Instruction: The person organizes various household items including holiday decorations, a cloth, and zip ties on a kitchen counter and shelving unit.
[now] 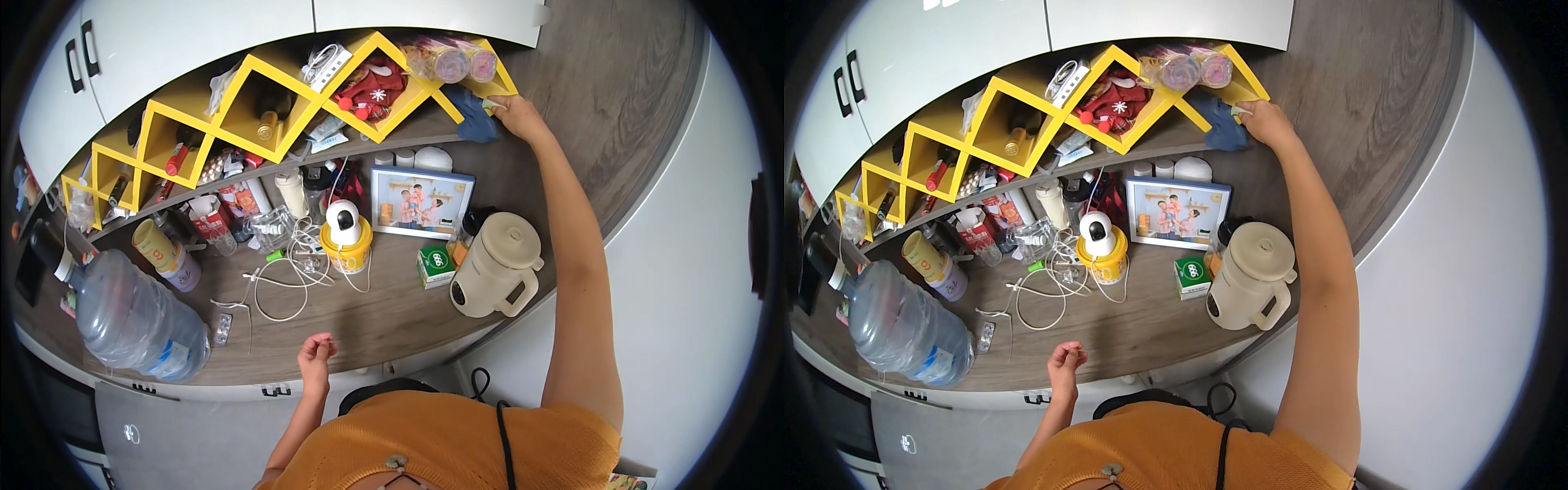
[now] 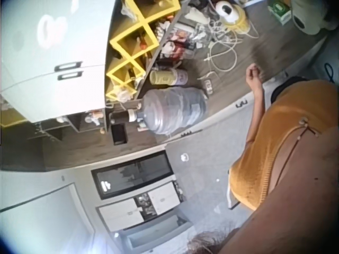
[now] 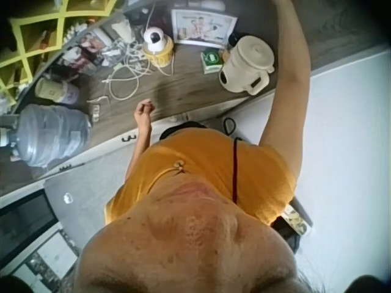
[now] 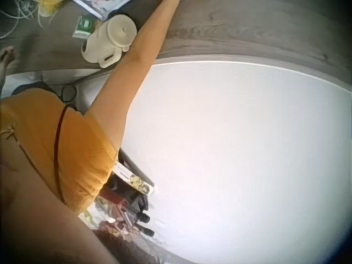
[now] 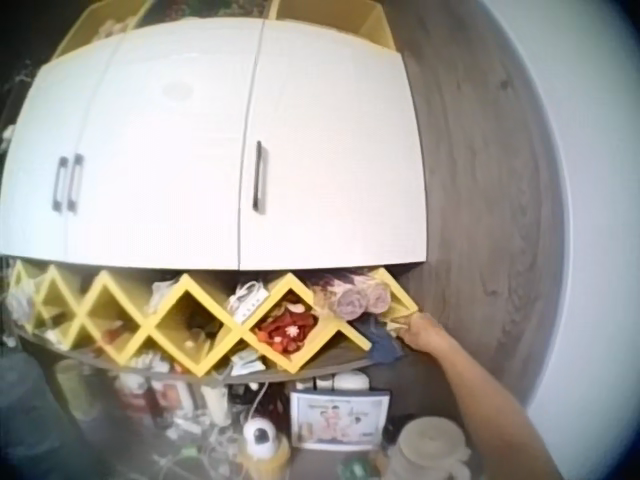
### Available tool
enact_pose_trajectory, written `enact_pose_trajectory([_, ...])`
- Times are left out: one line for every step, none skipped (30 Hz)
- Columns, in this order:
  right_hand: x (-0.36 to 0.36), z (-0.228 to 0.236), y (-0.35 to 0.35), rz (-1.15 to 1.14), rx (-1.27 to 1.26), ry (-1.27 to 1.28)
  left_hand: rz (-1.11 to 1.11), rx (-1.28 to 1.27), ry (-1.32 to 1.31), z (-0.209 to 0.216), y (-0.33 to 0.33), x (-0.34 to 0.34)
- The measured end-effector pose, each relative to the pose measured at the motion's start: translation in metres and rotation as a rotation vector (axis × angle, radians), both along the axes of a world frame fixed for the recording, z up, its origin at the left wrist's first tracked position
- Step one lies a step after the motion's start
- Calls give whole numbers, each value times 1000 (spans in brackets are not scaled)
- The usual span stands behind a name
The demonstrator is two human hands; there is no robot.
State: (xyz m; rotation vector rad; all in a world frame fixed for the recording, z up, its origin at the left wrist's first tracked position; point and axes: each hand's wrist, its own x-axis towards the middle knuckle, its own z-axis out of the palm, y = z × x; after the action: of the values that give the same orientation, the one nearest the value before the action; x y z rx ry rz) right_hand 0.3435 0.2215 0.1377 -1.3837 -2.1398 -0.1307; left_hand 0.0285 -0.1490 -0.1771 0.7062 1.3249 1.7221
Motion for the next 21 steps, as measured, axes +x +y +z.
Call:
enact_pose_trajectory([5, -5, 3, 30, -99, 85, -3, -4, 3, -1, 1, -1])
enact_pose_trajectory([6, -6, 0, 61, -200, 167, -4, -10, 2, -3, 1, -1])
enact_pose_trajectory([7, -6, -5, 88, -300, 250, -8, -16, 2, -5, 2, 0])
enact_pose_trajectory([11, -7, -15, 78, -398, 338, -26, -19, -2, -7, 3, 1])
enact_pose_trajectory([4, -4, -39, 81, -499, 422, -28, -23, -9, -8, 1, 2])
enact_pose_trajectory([1, -3, -61, 77, -597, 506, -36, -25, -16, -9, 1, 3])
enact_pose_trajectory([3, -5, -75, 61, -584, 542, -55, -31, -22, -8, 3, 6])
enact_pose_trajectory([5, -8, -89, 45, -570, 577, -75, -36, -28, -6, 5, 9])
enact_pose_trajectory([6, -11, -100, 34, -559, 612, -89, -43, -33, -5, 7, 12])
enact_pose_trajectory([5, -12, -112, 38, -559, 652, -99, -35, -33, -4, 9, 14])
enact_pose_trajectory([5, -14, -123, 39, -565, 692, -112, -34, -34, -4, 10, 16])
enact_pose_trajectory([4, -20, -133, 41, -571, 731, -121, -33, -34, -4, 10, 18])
enact_pose_trajectory([0, -31, -139, 99, -548, 744, -124, -29, -30, -3, 10, 18])
enact_pose_trajectory([-5, -46, -144, 158, -528, 757, -125, -27, -25, -3, 9, 18])
enact_pose_trajectory([-10, -63, -151, 213, -508, 768, -128, -25, -24, -5, 8, 19])
enact_pose_trajectory([-17, -81, -160, 261, -510, 706, -120, -29, -22, -8, 7, 18])
enact_pose_trajectory([-26, -97, -171, 315, -517, 639, -105, -32, -38, -12, 5, 18])
enact_pose_trajectory([-36, -113, -182, 298, -587, 606, -89, -45, -53, -18, 1, 17])
enact_pose_trajectory([-46, -132, -186, 360, -485, 529, -69, -58, -69, -23, -2, 17])
enact_pose_trajectory([-53, -147, -192, 336, -571, 470, -65, -69, -68, -26, -7, 17])
enact_pose_trajectory([-58, -160, -197, 316, -651, 413, -60, -76, -61, -29, -9, 16])
